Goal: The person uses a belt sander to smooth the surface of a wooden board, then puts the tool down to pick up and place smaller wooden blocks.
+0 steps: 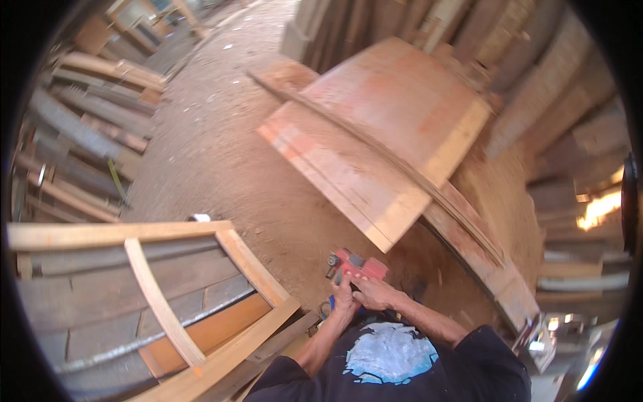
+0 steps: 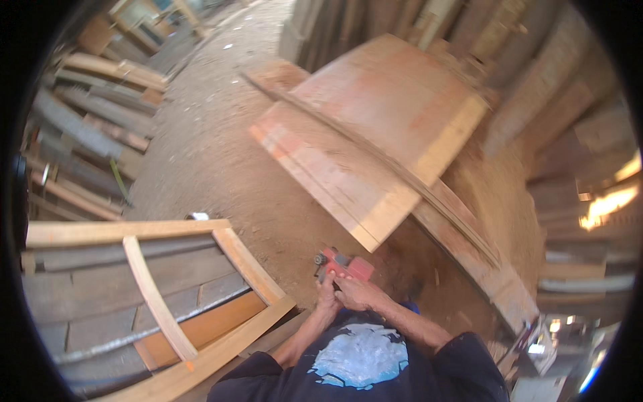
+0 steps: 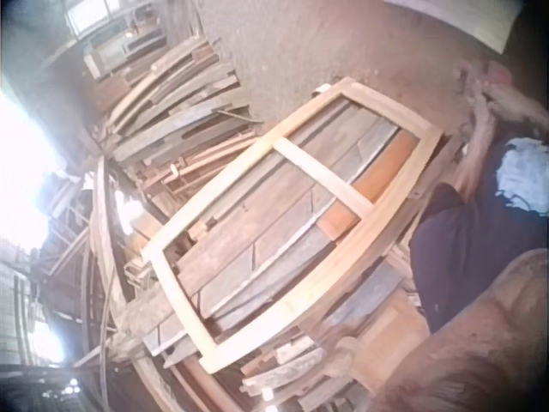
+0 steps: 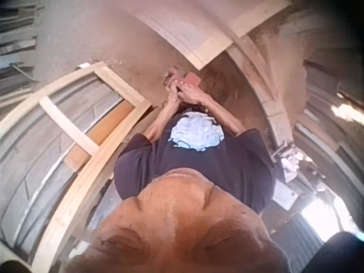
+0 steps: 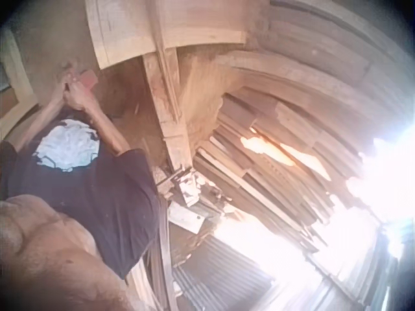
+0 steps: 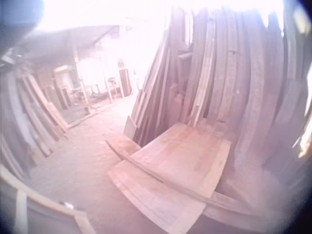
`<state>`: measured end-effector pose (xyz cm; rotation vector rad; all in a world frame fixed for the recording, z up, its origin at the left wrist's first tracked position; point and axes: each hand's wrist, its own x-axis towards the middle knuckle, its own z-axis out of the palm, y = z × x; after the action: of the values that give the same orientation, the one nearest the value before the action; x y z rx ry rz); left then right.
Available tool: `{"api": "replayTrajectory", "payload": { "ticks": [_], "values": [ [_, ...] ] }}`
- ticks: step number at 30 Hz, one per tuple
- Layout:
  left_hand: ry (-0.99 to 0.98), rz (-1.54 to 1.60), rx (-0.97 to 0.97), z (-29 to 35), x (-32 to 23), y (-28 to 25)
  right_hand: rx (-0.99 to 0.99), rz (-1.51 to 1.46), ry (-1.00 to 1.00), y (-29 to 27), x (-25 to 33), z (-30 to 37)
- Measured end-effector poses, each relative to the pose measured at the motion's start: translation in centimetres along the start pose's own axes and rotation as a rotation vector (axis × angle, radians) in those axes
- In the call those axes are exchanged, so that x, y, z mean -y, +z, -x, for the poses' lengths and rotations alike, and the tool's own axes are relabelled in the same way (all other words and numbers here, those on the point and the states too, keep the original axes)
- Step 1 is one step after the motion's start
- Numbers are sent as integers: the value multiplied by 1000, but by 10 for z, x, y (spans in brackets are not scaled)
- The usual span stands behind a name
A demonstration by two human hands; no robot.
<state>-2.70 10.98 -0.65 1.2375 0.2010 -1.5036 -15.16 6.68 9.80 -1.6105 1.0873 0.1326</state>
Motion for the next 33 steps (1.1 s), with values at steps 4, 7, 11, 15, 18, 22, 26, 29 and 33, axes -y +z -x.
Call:
{"api": "replayTrajectory", "payload": {
  "ticks": [4,7,11,15,18,22,26,29,33],
  "values": [
    [-210,-100,31,-25,30,-26,-47,-51,-23,-4,-36,21],
    [-434,-26,112,-39,39,-43,-468,-109,-27,-27,-98,61],
    [-350,-266,-86,-14,44,-35,-886,-175,595,-40,-213,183],
    [-314,-272,-167,-1,76,-17,-1192,-42,1047,-13,-397,292],
    [-273,-218,-185,11,81,-23,-1103,-94,1166,5,-457,316],
    [-210,-103,-92,28,94,-42,-1115,-256,1127,39,-537,304],
    [-214,-41,-215,74,123,-6,-992,-268,1183,33,-571,319],
    [-235,-2,-261,78,126,-15,-1063,-367,1115,21,-571,315],
    [-255,59,-267,72,116,-44,-1326,-556,724,-10,-502,280]
  ]
}}
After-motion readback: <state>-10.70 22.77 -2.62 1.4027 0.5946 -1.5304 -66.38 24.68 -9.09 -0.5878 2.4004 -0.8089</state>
